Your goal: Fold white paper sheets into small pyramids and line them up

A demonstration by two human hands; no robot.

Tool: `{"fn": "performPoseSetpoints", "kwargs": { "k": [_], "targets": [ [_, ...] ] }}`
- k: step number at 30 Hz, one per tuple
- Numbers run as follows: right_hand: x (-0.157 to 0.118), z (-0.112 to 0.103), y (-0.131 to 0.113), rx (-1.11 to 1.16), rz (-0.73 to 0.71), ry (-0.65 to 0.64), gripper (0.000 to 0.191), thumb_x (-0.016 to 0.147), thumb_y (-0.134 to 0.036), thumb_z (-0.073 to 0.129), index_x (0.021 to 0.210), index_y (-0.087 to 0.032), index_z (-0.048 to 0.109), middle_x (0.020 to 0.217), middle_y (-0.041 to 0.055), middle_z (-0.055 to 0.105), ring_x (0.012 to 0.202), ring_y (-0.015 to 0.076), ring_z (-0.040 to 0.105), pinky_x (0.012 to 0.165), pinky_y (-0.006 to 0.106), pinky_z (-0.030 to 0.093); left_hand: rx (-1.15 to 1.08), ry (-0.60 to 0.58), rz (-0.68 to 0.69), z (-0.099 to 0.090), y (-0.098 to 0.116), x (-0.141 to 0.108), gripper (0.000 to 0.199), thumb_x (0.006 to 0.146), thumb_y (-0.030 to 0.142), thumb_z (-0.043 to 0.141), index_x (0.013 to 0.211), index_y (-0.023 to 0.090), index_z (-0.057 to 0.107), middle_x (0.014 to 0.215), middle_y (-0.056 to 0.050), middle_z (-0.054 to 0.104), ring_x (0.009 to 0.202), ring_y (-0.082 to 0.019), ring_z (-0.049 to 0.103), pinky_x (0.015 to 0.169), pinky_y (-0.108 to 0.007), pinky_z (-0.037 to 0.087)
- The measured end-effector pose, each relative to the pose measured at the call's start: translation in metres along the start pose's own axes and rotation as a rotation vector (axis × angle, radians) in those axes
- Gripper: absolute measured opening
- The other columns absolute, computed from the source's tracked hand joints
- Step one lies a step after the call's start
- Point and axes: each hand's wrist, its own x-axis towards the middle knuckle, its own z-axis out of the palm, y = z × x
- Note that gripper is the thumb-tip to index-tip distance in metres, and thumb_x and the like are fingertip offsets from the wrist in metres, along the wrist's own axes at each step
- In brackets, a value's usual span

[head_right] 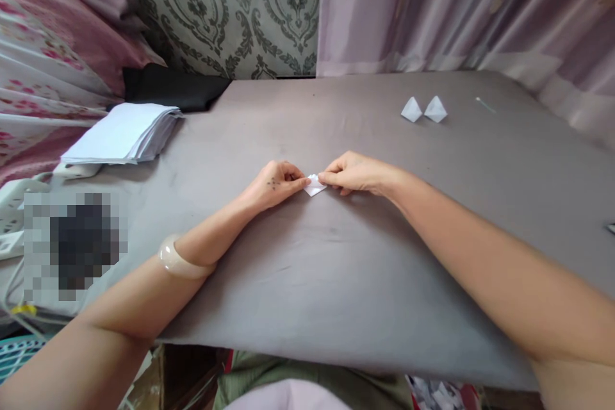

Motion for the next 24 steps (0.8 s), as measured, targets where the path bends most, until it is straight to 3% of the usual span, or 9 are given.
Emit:
{"fn": "performPoseSetpoints", "kwargs": {
  "k": [6,12,16,19,24],
  "targets": [
    [-0.005,0.005,0.0,0.078,-0.002,0.076,0.022,0.076,-0.036,0.07,0.084,-0.016,0.072,0.079,0.0035,0.067,0.061,0.0087,0.054,0.055,0.019,0.044,-0.008,0.006,-0.014,0.001,0.002,-0.001,0.028,0.08,0.037,0.06,0.081,0.012,0.072,0.069,-0.003,0.062,0.062,-0.01,0.048,0.057,-0.021,0.034],
    [-0.004,0.011,-0.007,-0.11,0.067,0.117,0.022,0.079,-0.035,0.064,0.083,-0.015,0.072,0.055,-0.0014,0.051,0.044,0.0072,0.04,0.041,0.022,0.028,-0.014,0.032,-0.02,0.0,0.004,-0.001,0.025,0.08,0.035,0.06,0.078,0.013,0.072,0.066,-0.001,0.06,0.061,-0.01,0.048,0.056,-0.022,0.034],
    [-0.001,0.011,-0.011,-0.16,0.084,0.104,0.02,0.077,-0.035,0.066,0.079,-0.015,0.071,0.05,-0.0033,0.045,0.042,0.0073,0.036,0.042,0.024,0.026,-0.064,-0.026,-0.16,-0.007,0.01,-0.004,0.035,0.087,0.037,0.048,0.08,0.013,0.072,0.048,0.003,0.043,0.046,-0.009,0.038,0.048,-0.023,0.028],
    [0.002,0.012,-0.012,-0.187,0.1,0.099,0.019,0.077,-0.035,0.065,0.076,-0.016,0.07,0.049,-0.0036,0.042,0.042,0.0078,0.034,0.042,0.025,0.024,-0.108,-0.058,-0.222,-0.011,0.013,-0.005,0.033,0.087,0.035,0.048,0.081,0.013,0.071,0.047,0.003,0.039,0.043,-0.009,0.035,0.045,-0.023,0.026],
    [0.002,0.008,-0.018,-0.182,0.147,0.06,0.02,0.077,-0.036,0.066,0.068,-0.018,0.067,0.047,-0.0031,0.04,0.042,0.0079,0.033,0.042,0.025,0.024,-0.06,-0.057,-0.134,-0.008,0.01,-0.004,0.023,0.077,0.033,0.059,0.074,0.013,0.071,0.053,0.001,0.048,0.048,-0.008,0.038,0.047,-0.023,0.028]
  ]
}}
